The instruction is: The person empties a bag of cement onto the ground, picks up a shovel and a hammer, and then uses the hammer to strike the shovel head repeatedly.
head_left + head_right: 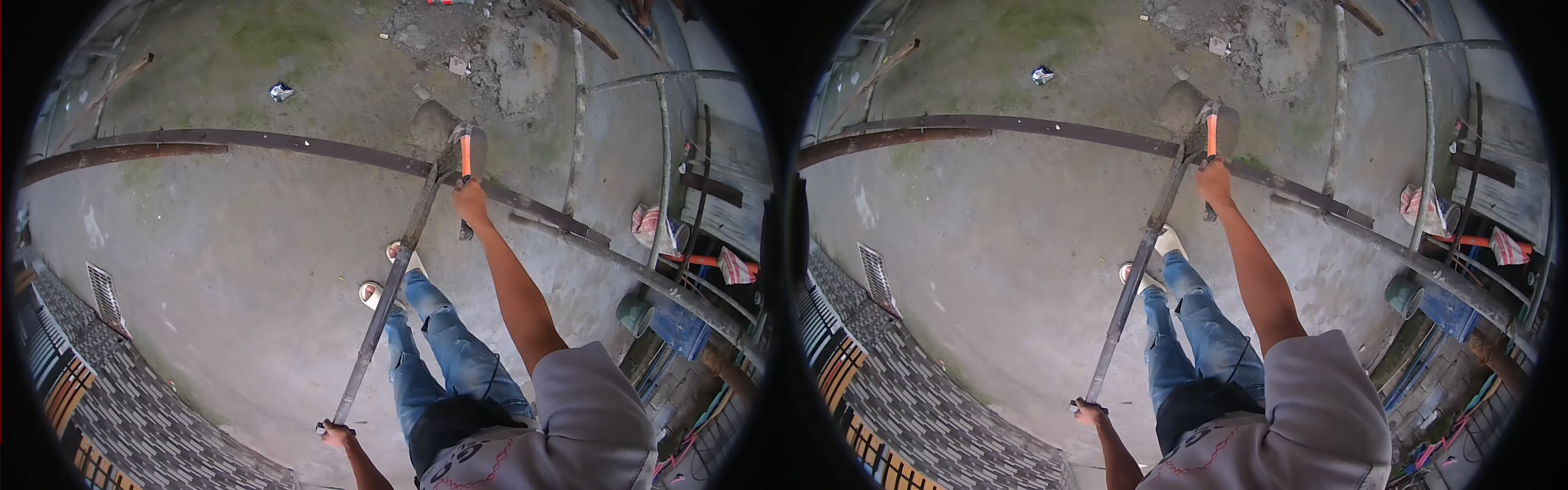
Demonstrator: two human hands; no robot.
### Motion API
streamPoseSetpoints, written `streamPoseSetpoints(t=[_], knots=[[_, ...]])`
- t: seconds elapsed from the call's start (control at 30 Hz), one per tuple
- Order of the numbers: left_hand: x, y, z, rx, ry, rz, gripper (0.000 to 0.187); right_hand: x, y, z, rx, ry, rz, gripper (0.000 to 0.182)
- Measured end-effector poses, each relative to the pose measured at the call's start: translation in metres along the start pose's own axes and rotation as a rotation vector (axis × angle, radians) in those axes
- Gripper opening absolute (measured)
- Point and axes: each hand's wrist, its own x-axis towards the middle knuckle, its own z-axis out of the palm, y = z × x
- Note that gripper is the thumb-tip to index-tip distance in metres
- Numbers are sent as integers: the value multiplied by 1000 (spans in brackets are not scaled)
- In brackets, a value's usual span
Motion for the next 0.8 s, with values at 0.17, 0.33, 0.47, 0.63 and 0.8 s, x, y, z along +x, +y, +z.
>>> streamPoseSetpoints(t=[0.17,0.33,0.47,0.63,0.8], knots=[[1,-5,0,-34,49,55,36,43,-26,-19,253,-301,204,25],[4,-9,4,-53,-29,49,40,-34,4,15,-41,-61,0,26],[-5,4,-1,-45,12,76,41,-49,-3,7,82,-130,-21,30],[-20,18,1,-78,-11,66,40,-75,21,37,6,-31,-56,23],[-18,17,1,-60,-29,4,42,-53,25,-12,183,20,-53,34]])
